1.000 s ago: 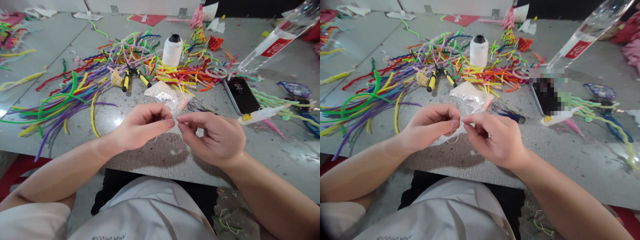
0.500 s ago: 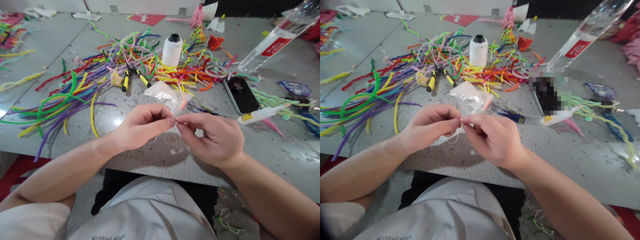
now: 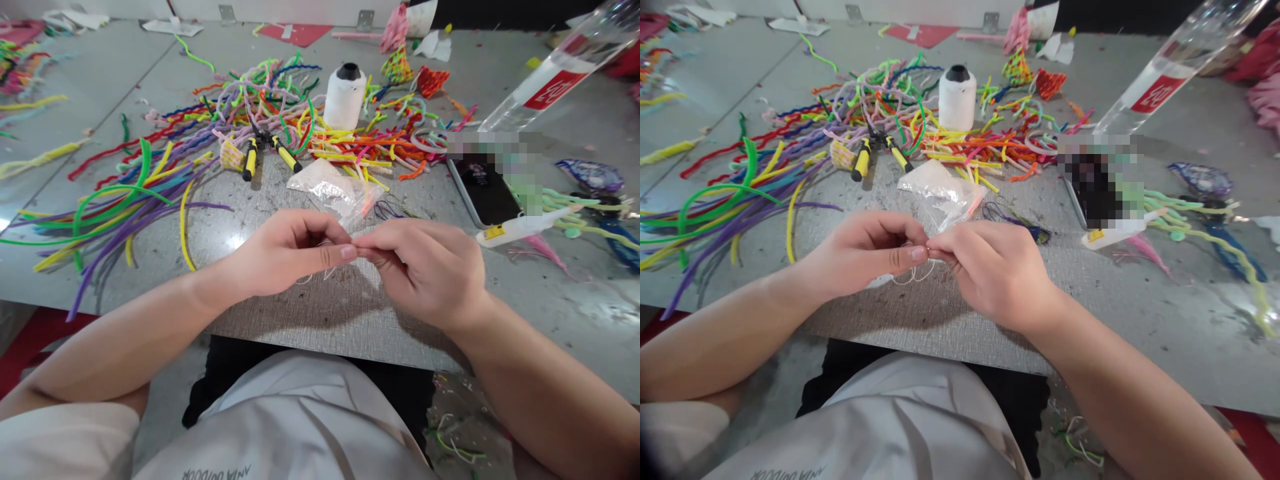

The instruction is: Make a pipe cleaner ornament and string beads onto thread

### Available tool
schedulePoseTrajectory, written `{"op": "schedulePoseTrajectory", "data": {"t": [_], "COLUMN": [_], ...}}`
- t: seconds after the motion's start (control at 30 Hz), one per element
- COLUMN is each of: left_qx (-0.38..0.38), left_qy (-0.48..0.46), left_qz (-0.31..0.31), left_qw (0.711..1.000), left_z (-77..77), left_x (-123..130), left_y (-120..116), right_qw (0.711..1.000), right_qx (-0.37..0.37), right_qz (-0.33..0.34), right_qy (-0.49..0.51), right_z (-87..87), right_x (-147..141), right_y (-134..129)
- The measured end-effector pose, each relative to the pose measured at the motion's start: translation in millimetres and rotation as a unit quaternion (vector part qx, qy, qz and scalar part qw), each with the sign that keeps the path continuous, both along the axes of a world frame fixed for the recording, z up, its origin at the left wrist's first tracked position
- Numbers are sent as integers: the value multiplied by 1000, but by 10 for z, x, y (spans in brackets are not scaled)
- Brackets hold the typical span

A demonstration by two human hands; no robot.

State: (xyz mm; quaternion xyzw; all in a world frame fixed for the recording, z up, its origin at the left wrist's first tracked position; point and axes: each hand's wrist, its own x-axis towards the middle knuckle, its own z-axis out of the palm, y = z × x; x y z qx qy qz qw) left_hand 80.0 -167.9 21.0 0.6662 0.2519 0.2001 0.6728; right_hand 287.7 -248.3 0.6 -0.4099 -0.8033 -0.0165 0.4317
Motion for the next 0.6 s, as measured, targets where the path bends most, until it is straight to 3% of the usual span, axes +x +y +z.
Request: {"op": "schedulePoseTrajectory", "data": {"t": [0.4,0.6], "left_qx": [-8,4], "left_qy": [35,5], "left_qz": [3,21], "left_qw": [999,1000], "left_z": [-75,-69], "left_x": [-25,16], "left_y": [53,56], "right_qw": [996,998], "right_qx": [-23,-62], "right_qz": [-10,1], "right_qy": [-82,11], "right_z": [-49,-24], "right_x": [37,22], "right_y": [26,14]}}
